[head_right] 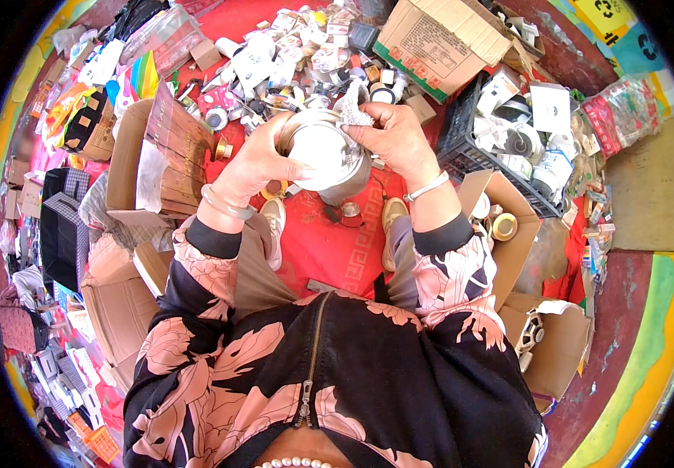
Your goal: The person wipes small white containers with a grey cloth and then places them into a cardboard box.
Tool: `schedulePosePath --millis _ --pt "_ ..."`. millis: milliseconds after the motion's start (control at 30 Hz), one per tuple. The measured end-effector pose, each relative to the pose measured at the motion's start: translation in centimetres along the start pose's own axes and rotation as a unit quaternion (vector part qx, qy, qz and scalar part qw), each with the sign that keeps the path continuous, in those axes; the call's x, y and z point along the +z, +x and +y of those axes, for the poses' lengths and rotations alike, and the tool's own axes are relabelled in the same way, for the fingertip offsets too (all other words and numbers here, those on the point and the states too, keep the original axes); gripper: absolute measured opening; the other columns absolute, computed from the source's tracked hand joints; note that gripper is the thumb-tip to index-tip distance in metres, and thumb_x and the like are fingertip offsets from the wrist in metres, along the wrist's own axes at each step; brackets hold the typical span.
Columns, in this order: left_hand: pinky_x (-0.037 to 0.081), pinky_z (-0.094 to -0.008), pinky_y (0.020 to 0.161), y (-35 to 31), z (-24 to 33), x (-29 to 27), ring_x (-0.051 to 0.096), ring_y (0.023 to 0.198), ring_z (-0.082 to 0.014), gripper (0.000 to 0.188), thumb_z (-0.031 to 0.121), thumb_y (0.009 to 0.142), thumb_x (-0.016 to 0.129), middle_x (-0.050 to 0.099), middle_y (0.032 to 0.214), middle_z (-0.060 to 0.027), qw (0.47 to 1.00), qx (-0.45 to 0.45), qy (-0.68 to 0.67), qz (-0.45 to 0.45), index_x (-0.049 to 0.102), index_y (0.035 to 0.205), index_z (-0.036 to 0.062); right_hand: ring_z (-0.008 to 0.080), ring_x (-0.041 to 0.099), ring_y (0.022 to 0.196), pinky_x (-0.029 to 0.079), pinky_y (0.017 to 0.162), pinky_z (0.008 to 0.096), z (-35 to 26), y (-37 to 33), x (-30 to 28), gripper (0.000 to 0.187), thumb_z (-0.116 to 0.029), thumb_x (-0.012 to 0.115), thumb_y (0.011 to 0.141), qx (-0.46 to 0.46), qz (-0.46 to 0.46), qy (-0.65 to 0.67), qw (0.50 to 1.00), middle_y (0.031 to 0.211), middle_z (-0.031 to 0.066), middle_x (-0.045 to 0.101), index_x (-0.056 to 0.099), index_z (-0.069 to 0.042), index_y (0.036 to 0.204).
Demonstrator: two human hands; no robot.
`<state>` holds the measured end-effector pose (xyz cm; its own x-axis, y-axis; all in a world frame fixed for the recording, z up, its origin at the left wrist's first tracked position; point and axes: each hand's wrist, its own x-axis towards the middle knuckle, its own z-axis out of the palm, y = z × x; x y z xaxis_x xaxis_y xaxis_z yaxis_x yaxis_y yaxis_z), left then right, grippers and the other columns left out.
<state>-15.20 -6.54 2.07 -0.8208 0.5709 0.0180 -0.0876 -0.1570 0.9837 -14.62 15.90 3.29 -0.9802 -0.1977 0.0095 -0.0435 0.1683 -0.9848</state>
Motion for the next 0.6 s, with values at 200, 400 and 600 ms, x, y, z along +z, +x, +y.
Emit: schedulePosePath --millis 200,400,600 --pt "0.044 -0.0292 0.088 -0.1 -0.3 -0.2 0.056 0.095 -0.0133 0.061 0.009 0.061 0.078 0.060 0.104 -0.0055 1.000 -0.013 -0.008 -0.020 0.052 0.115 -0.0017 0.0047 0.049 0.066 0.044 0.058 0.0239 0.1 0.1 1.0 0.022 -0.013 0.072 0.079 -0.007 0.030 -0.029 0.999 0.073 -0.0004 0.061 0.066 0.004 0.091" --pt "0.044 -0.0289 0.087 -0.3 0.3 0.4 0.056 0.094 -0.0134 0.058 0.008 0.061 0.077 0.061 0.102 -0.0057 0.998 -0.040 -0.023 -0.043 0.053 0.113 -0.0021 0.0081 0.047 0.056 0.042 0.052 0.0282 1.7 1.1 0.8 0.031 -0.027 0.074 0.076 -0.046 0.025 -0.154 0.987 0.059 0.0086 0.054 0.065 0.002 0.082" --pt "0.045 -0.0287 0.085 0.1 -1.7 1.0 0.056 0.093 -0.0128 0.064 0.010 0.056 0.081 0.059 0.101 -0.0042 0.997 -0.035 0.045 -0.051 0.051 0.112 0.0003 0.0098 0.045 0.056 0.041 0.053 0.0293 1.3 1.3 1.3 0.033 -0.031 0.072 0.078 -0.055 -0.040 -0.207 0.976 0.057 0.0089 0.051 0.064 0.001 0.080"
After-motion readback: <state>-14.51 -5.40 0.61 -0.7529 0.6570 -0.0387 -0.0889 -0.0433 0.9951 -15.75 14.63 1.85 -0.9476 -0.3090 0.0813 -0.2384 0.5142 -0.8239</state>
